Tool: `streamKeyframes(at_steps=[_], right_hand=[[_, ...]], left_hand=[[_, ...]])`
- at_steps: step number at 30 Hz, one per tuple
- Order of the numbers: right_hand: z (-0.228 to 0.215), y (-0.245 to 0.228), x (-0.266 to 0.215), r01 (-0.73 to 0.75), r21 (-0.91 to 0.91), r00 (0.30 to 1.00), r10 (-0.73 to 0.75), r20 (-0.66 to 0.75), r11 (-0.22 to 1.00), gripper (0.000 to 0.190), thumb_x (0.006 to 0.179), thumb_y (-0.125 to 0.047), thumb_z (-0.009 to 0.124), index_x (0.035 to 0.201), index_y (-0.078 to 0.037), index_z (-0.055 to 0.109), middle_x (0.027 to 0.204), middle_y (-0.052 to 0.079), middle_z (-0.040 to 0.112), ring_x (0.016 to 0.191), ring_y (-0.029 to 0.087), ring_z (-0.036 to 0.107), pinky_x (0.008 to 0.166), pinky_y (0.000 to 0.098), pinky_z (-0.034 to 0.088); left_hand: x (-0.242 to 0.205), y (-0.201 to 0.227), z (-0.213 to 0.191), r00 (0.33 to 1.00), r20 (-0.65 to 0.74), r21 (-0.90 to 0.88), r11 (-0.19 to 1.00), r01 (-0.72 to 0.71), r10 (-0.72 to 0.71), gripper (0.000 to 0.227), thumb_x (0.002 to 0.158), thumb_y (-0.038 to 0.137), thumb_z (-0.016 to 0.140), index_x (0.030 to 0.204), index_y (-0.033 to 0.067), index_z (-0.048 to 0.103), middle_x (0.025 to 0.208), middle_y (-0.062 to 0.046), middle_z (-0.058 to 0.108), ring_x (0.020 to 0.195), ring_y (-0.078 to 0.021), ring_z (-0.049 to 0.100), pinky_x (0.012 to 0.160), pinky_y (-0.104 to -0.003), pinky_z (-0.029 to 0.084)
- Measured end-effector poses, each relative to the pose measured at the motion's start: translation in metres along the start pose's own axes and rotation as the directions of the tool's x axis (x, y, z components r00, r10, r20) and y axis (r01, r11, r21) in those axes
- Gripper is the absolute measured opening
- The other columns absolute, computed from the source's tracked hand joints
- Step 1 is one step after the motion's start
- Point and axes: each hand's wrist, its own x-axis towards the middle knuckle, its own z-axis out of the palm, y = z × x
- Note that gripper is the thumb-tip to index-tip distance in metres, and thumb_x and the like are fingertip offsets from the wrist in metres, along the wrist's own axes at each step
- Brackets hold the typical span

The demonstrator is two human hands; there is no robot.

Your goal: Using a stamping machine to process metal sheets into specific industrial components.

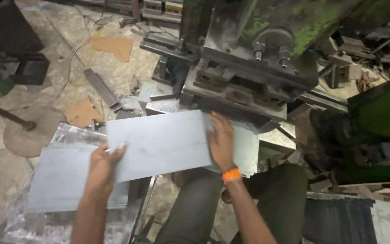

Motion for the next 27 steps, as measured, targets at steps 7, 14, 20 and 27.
streamKeyframes(at_steps=[7, 14, 20, 27], right_hand=[[-0.039, -0.013, -0.104, -0.790, 0.390, 0.598, 0.733, 0.324, 0.473, 0.019, 0.091, -0.004, 0.074, 0.109, -0.007, 0.069, 0.095, 0.003, 0.059, 0.087, 0.023, 0.058, 0.089, 0.0451, 0.047], [-0.041, -0.004, -0.053, -0.054, 0.729, 0.905, 0.342, -0.254, 0.683, 0.010, 0.105, -0.014, 0.051, 0.110, -0.006, 0.054, 0.093, 0.008, 0.067, 0.085, 0.023, 0.070, 0.083, 0.0359, 0.059], [-0.024, 0.022, 0.014, 0.063, 0.998, 0.676, 0.735, -0.059, 0.022, 0.032, 0.091, 0.009, 0.069, 0.064, -0.005, 0.057, 0.076, 0.012, 0.068, 0.075, 0.032, 0.073, 0.089, 0.0589, 0.064], [0.008, 0.111, 0.135, -0.295, 0.953, 0.677, 0.688, 0.262, -0.072, 0.030, 0.102, -0.019, 0.063, 0.111, 0.008, 0.055, 0.092, 0.028, 0.069, 0.076, 0.045, 0.073, 0.056, 0.0577, 0.065]], left_hand=[[0.001, -0.002, 0.141, 0.977, 0.176, -0.008, 0.992, 0.123, -0.119, 0.038, 0.085, 0.010, 0.081, 0.119, -0.0015, 0.068, 0.088, -0.019, 0.074, 0.073, -0.0281, 0.074, 0.066, -0.043, 0.060], [0.027, 0.004, 0.240, 0.911, 0.392, -0.006, 0.990, 0.138, -0.124, 0.040, 0.091, 0.017, 0.079, 0.127, 0.0035, 0.069, 0.100, -0.017, 0.076, 0.089, -0.0271, 0.075, 0.082, -0.042, 0.060], [0.001, 0.030, 0.249, 0.845, 0.508, -0.131, 0.954, 0.270, -0.170, 0.072, 0.096, 0.058, 0.055, 0.147, 0.0075, 0.052, 0.147, -0.024, 0.055, 0.136, -0.0407, 0.055, 0.111, -0.051, 0.043], [-0.036, 0.003, 0.253, 0.865, 0.446, -0.016, 0.964, 0.264, -0.230, 0.044, 0.106, 0.023, 0.042, 0.128, -0.0107, 0.059, 0.115, -0.036, 0.071, 0.099, -0.0469, 0.074, 0.084, -0.047, 0.060]])
